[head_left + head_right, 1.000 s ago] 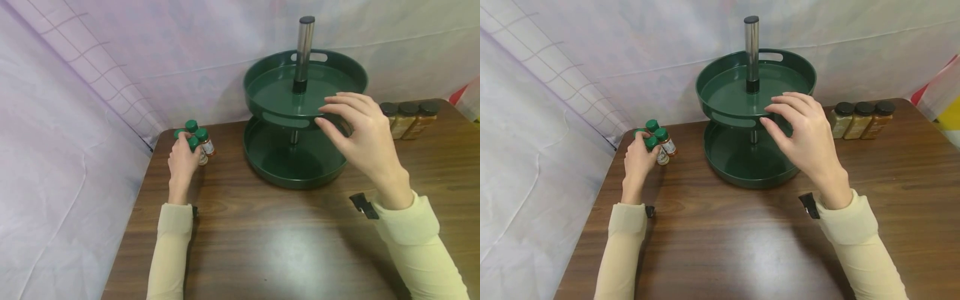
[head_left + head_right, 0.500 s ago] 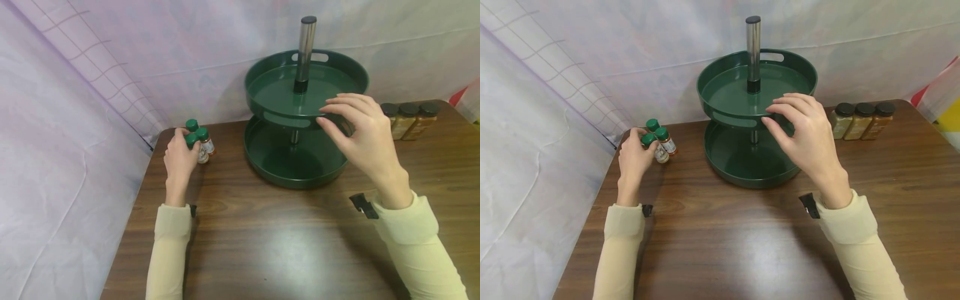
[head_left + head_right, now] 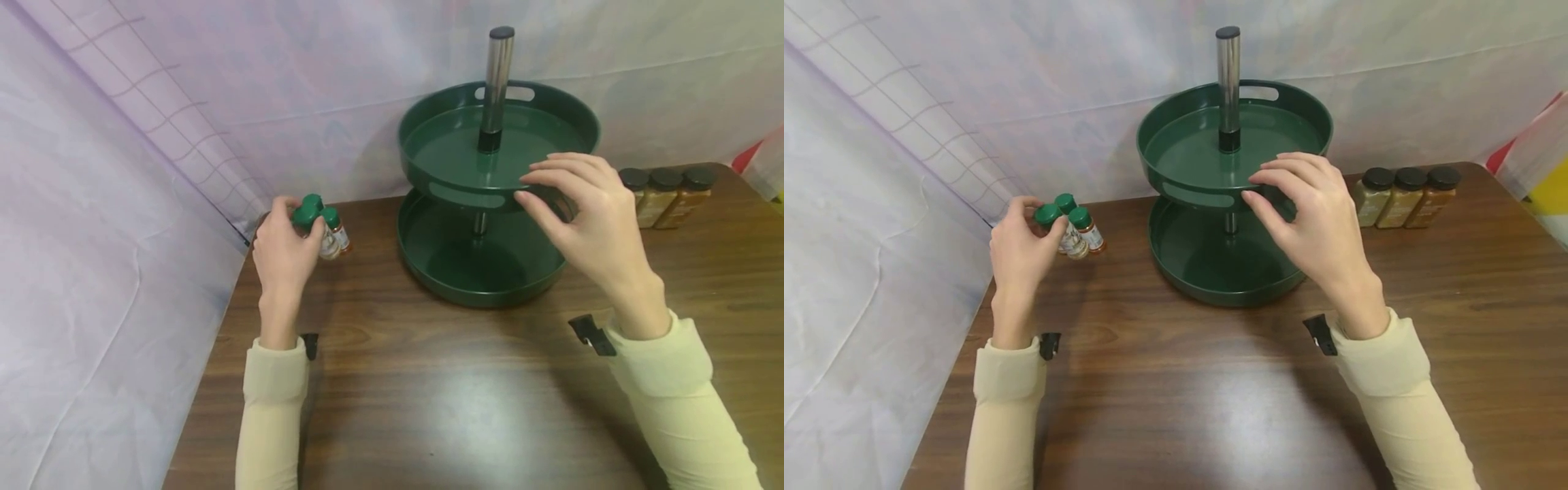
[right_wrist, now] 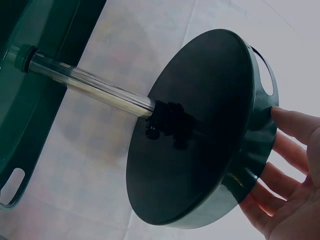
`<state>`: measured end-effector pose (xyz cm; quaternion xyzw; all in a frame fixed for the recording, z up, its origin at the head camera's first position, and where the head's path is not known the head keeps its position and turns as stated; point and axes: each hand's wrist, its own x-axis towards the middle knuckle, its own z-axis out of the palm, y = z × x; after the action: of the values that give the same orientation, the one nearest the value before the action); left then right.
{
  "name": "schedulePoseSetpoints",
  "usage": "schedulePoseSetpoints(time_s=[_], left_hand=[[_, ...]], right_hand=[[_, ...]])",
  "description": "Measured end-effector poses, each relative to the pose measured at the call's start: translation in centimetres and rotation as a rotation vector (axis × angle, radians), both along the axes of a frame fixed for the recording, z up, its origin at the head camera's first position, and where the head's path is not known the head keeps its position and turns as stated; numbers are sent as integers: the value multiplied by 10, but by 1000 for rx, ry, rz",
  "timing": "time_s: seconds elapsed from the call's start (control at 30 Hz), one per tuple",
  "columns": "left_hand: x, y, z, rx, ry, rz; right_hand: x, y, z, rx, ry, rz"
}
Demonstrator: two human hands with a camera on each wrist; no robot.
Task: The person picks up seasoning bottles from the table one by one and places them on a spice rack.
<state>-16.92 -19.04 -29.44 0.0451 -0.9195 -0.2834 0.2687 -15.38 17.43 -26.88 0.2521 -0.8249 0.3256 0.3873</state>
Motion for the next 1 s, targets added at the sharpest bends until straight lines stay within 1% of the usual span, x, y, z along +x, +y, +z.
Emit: schedulePoseSetpoints(time_s=[0.17, 0.3, 0.5, 0.7, 0.87, 1.0], left_hand=[[4, 5, 11, 12, 59, -28], [4, 8, 20, 22, 85, -64], [-4, 10, 36, 23, 104, -110], [-10, 14, 55, 6, 109, -165], [-14, 19, 72, 8, 100, -206], [-21, 22, 84, 8, 80, -232]], right_hand=[[-1, -1, -2, 1, -1, 6], [-2, -1, -2, 1, -1, 8], [-4, -2, -1, -2, 2, 6], [-5, -3, -2, -4, 1, 13], [-6, -3, -3, 8, -11, 16], [-6, -4, -3, 9, -14, 14]])
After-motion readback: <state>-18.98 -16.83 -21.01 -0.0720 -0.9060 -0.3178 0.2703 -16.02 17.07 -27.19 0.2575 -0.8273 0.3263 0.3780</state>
